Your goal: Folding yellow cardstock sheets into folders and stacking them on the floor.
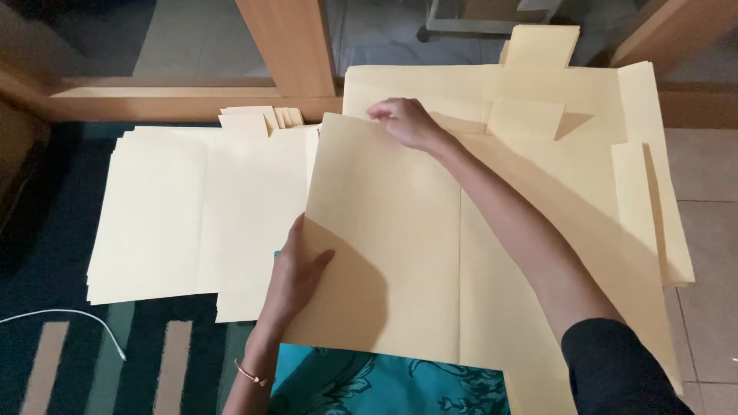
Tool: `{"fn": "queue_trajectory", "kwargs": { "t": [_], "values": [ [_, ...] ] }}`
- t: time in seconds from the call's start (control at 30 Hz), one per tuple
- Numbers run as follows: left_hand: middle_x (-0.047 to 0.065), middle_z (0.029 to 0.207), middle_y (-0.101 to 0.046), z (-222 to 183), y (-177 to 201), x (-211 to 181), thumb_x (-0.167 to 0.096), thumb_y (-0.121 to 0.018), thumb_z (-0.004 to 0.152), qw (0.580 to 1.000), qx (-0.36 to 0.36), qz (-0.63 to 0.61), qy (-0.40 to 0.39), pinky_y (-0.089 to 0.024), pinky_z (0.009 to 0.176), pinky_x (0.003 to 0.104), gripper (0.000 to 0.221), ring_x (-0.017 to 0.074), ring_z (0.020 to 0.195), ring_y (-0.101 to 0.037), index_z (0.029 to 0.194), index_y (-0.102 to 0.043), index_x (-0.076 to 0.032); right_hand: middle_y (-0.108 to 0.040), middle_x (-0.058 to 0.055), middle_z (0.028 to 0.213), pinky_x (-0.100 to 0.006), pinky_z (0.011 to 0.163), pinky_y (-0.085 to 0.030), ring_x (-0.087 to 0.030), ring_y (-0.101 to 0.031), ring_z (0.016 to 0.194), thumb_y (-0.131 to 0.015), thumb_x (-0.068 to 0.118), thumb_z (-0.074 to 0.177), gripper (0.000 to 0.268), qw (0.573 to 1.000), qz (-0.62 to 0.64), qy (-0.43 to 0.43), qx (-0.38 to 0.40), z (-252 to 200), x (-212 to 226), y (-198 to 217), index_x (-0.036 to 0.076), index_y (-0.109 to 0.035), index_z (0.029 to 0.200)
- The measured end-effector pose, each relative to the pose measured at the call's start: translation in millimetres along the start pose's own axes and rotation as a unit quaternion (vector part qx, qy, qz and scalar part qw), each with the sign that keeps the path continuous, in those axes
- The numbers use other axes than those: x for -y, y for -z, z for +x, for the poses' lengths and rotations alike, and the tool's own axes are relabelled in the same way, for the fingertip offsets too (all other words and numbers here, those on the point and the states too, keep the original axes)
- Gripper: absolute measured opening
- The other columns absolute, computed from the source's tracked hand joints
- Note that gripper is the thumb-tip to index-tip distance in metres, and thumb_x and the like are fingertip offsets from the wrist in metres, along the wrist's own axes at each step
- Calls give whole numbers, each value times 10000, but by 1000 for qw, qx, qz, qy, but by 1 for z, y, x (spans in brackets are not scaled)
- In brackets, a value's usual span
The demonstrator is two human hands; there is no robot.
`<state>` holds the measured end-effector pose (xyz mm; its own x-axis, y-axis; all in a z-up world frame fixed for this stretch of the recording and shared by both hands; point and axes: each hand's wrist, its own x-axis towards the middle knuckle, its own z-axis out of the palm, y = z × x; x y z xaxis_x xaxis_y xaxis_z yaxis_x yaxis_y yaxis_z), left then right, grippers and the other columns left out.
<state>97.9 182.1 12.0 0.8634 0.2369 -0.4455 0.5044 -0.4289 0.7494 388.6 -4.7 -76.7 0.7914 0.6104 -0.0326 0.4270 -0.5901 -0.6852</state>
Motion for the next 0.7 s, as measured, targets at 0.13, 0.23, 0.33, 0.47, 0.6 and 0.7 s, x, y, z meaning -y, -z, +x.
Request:
{"fn": "queue_trajectory", "kwargs": {
  "t": [0.13, 0.23, 0.33, 0.47, 0.6, 0.7],
  "values": [
    [305, 1338, -617, -6, -4, -4, -81, -679, 911, 1000, -11, 5, -6, -575, 931, 644, 786, 509, 1147, -670, 1597, -295, -49, -660, -85, 1365, -463, 1180, -398, -292, -575, 1330, -533, 234, 963, 404, 997, 62, -14, -36, -22, 14, -5, 144, -681, 1328],
    [314, 1338, -617, -2, -9, 0, -54, -680, 906, 1000, -19, 3, -15, -557, 945, 655, 788, 518, 1164, -655, 1594, -297, -34, -607, -137, 1439, -481, 1198, -376, -335, -539, 1372, -505, 267, 1028, 407, 996, 70, 5, -49, -47, 25, -2, 101, -640, 1374],
    [305, 1344, -617, 1, -12, 9, -63, -695, 898, 999, -27, 8, -29, -543, 967, 647, 792, 513, 1188, -639, 1588, -308, -28, -409, -176, 1594, -478, 1249, -282, -331, -366, 1485, -470, 307, 1076, 516, 996, -8, -8, -91, -96, 36, 8, 47, -458, 1521],
    [312, 1343, -619, 0, -14, 11, -91, -719, 897, 998, -29, -3, -47, -525, 985, 650, 781, 520, 1210, -620, 1579, -343, -28, -133, -244, 1706, -541, 1277, -98, -359, -85, 1591, -401, 430, 1091, 711, 966, -247, -71, -21, -171, 56, 24, -31, -246, 1609],
    [299, 1342, -626, 19, -23, 43, -120, -748, 887, 998, -37, 17, -55, -516, 1006, 632, 790, 503, 1225, -611, 1573, -370, -20, -82, -301, 1697, -564, 1272, -5, -397, -13, 1593, -326, 620, 1062, 895, 954, -260, -152, 16, -205, 28, 28, -73, -175, 1607],
    [286, 1378, -607, 25, -26, 51, -183, -758, 880, 996, -46, 66, -45, -494, 1065, 605, 808, 471, 1273, -586, 1575, -374, -32, -38, -298, 1699, -599, 1270, -2, -428, 16, 1587, -261, 685, 1045, 945, 955, -228, -182, 59, -212, -2, 19, -56, -140, 1618]
  ]
}}
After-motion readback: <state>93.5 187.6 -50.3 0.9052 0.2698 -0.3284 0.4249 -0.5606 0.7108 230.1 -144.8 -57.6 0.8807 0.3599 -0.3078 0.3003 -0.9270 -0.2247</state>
